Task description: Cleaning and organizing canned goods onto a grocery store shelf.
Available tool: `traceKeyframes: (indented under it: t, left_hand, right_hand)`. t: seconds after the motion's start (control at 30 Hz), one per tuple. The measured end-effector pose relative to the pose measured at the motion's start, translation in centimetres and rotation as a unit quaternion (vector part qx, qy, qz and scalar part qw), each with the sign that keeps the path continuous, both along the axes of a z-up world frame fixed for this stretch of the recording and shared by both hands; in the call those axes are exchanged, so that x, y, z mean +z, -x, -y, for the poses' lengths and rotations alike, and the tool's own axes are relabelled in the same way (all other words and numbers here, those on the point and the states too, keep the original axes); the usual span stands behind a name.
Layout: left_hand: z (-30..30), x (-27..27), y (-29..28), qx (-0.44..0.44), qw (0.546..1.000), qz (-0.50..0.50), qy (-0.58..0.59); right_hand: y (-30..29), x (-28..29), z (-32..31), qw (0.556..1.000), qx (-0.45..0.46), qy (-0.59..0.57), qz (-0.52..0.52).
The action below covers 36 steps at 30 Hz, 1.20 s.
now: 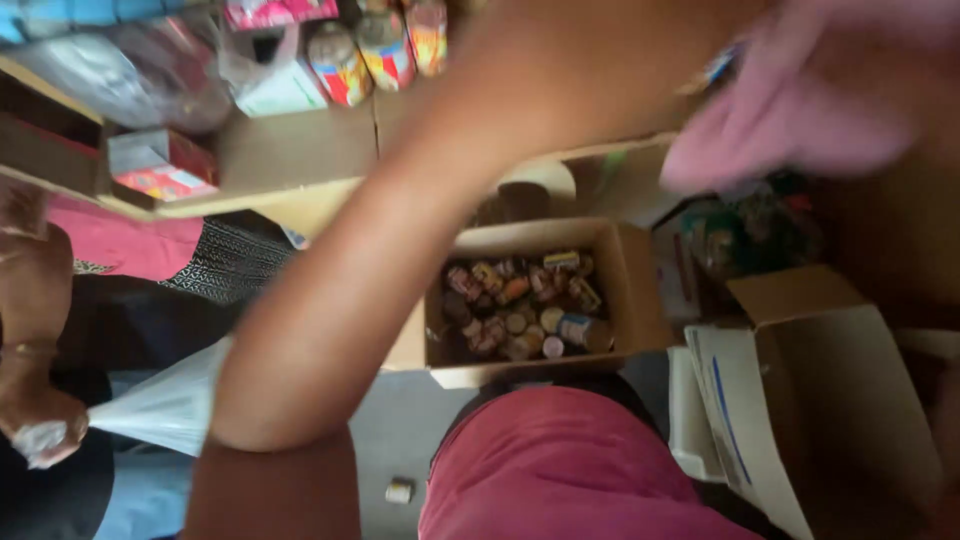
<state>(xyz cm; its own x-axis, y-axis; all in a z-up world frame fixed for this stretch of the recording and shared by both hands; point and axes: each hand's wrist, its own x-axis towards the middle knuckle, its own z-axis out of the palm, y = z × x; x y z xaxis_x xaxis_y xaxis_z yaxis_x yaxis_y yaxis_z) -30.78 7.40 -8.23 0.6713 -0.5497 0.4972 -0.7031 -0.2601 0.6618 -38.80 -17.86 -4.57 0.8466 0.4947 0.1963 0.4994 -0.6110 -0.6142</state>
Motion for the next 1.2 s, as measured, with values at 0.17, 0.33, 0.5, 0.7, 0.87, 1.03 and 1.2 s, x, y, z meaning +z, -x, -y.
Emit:
traceKeyframes:
  t: [0.17,0.33,0.5,0.7,0.87,1.03,1.2]
  left_hand:
    - [-5.9,-11.1,4.1,-0.133,0.988,-0.076,-0.024]
    - [-10.7,-40.9,1.4,0.148,0.936,-0.266,-0.176]
    - [-13.9,-53.3,4.0,0.304,0.743,-0.587,0.103]
    - [-14.7,-62.3,3.2,0.421,0.752,-0.497,-0.101]
    - [-13.6,-70.9,1.3,0.42,0.758,-0.448,-0.22]
    - [-12.2,-64.9,2.1,0.469,0.716,-0.459,-0.236]
    - [-11.9,-61.6,4.3,0.45,0.769,-0.432,-0.138]
  right_hand:
    - [0.7,-14.7,-5.2,0.991,0.046,-0.092,-0.086]
    - [-2.7,-34.5,-9.5,0.891,-0.222,-0.094,-0.384]
    - [-3.6,-61.6,-10.8,0.994,-0.051,0.091,0.039]
    - [-5.0,-62.7,-19.6,0.855,-0.275,-0.106,-0.427]
    - [-5.9,-69.7,-23.1,0.902,-0.171,-0.182,-0.352]
    - [-4.1,-82.2,-23.9,0.643,-0.231,-0.421,-0.596]
    - [-4.7,-77.3,-22.1,0.619,-0.23,-0.39,-0.642]
